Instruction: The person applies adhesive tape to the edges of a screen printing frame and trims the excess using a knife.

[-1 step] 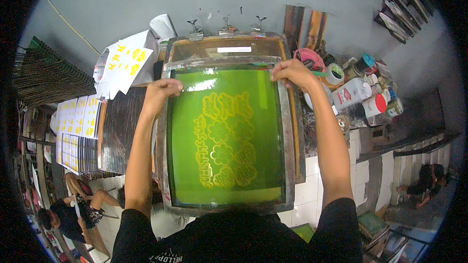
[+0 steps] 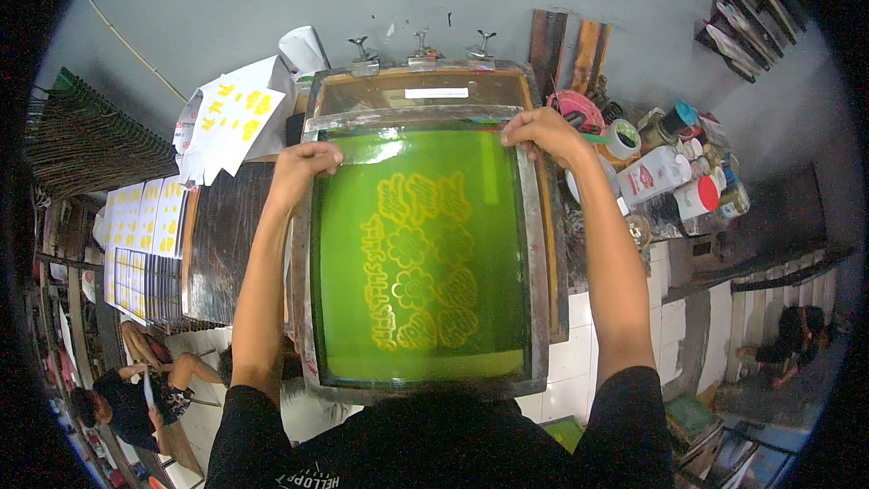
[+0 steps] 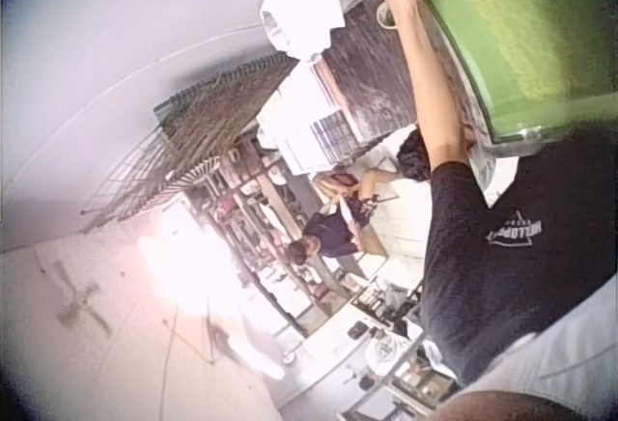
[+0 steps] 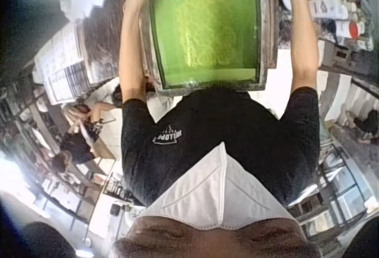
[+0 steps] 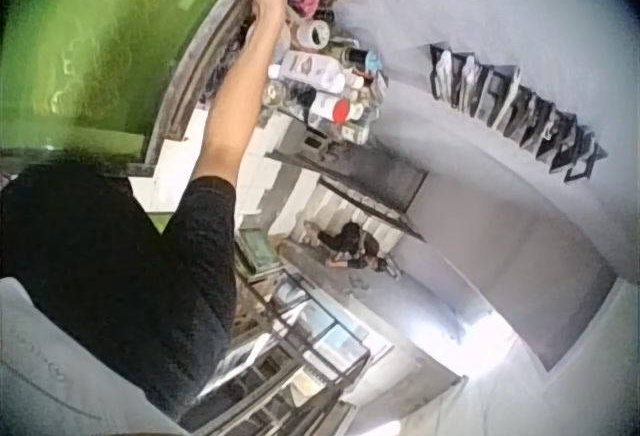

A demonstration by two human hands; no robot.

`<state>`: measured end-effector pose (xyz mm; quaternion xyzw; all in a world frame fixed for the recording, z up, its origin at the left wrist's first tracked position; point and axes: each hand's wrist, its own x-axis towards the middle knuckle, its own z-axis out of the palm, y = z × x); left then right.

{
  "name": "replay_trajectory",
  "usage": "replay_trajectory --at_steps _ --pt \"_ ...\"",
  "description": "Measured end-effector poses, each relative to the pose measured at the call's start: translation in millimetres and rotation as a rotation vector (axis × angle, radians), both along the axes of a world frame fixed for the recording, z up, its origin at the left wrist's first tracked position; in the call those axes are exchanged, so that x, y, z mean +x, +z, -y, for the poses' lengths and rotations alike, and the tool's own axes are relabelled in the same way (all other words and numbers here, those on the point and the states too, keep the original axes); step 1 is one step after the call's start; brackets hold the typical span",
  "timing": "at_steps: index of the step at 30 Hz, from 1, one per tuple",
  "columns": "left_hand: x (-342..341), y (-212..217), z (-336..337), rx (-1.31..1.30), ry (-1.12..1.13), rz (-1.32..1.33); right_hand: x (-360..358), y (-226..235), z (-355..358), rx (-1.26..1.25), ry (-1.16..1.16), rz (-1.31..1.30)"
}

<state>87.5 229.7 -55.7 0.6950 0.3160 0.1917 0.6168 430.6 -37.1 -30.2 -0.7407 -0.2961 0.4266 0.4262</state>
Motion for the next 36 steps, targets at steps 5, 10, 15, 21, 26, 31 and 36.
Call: replay_trajectory --at_steps 5,10,15,21,26,31,36 --pt "29.1 -13.7 -30.2 0.091 0.083 -0.145 10.7 -23.8 -31.8 0.041 -0.124 -0.032" --pt "38.0 -18.4 -47.1 0.061 0.036 -0.193 12.2 -34.6 -44.0 0.048 -0.186 0.026" --pt "47.9 -16.1 -48.4 0.143 0.034 -0.247 21.7 -44.9 -49.4 -0.034 -0.192 0.393" --pt "52.7 -22.9 -56.9 0.288 0.085 -0.355 13.0 -39.4 -64.0 -0.142 -0.194 0.53" --pt "55.4 -19.7 -53.8 0.265 0.099 -0.367 8.5 -33.7 -65.2 -0.172 -0.227 0.513" --pt "56.5 -16.8 -51.7 0.252 0.106 -0.358 11.2 -40.4 -66.5 -0.183 -0.212 0.621" --pt "65.0 -5.6 -48.3 0.199 0.11 -0.417 17.5 -41.8 -72.5 -0.277 -0.161 0.765"
